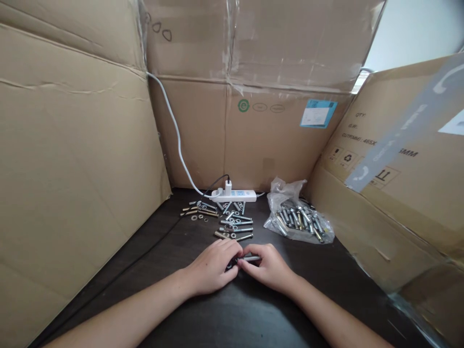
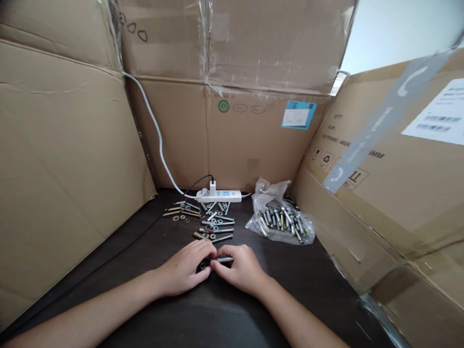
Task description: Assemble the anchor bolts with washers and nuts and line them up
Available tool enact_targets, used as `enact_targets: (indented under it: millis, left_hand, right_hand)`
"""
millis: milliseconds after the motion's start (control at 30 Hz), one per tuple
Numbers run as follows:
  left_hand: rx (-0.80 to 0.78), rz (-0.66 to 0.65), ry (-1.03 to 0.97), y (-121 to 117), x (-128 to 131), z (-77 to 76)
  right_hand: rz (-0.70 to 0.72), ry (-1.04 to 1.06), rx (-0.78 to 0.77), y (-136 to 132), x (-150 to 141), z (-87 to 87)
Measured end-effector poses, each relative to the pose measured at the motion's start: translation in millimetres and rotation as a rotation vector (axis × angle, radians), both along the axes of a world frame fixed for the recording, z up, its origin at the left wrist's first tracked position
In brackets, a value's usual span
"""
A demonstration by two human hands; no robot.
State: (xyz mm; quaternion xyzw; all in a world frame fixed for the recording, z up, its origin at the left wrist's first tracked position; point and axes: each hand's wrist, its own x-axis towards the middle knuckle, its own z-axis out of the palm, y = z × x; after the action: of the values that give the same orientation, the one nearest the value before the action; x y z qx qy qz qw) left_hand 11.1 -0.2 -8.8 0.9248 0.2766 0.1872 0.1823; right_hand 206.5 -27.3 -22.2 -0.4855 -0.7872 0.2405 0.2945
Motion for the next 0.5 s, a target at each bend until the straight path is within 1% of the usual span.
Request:
enact_targets:
  millis: [133,300,500]
  left_hand:
    - [-0.031,-0.018,-0.015,0.7,-0.2,0.3]
    - [-0.044,0.021,-0.04,2.1,0.9,-2.0]
    - [-0.033,0.029,-0.037,2.8,0.9,-3.3]
  right_hand:
    - [-0.023,-0.035,0.008,0.2,-0.4,-0.3]
    - [-0.043,-0.058,0.024,0.3,-1.3,0.7]
    - [-0.062,-0.096,0.049,-0.8,-2.1,1.9]
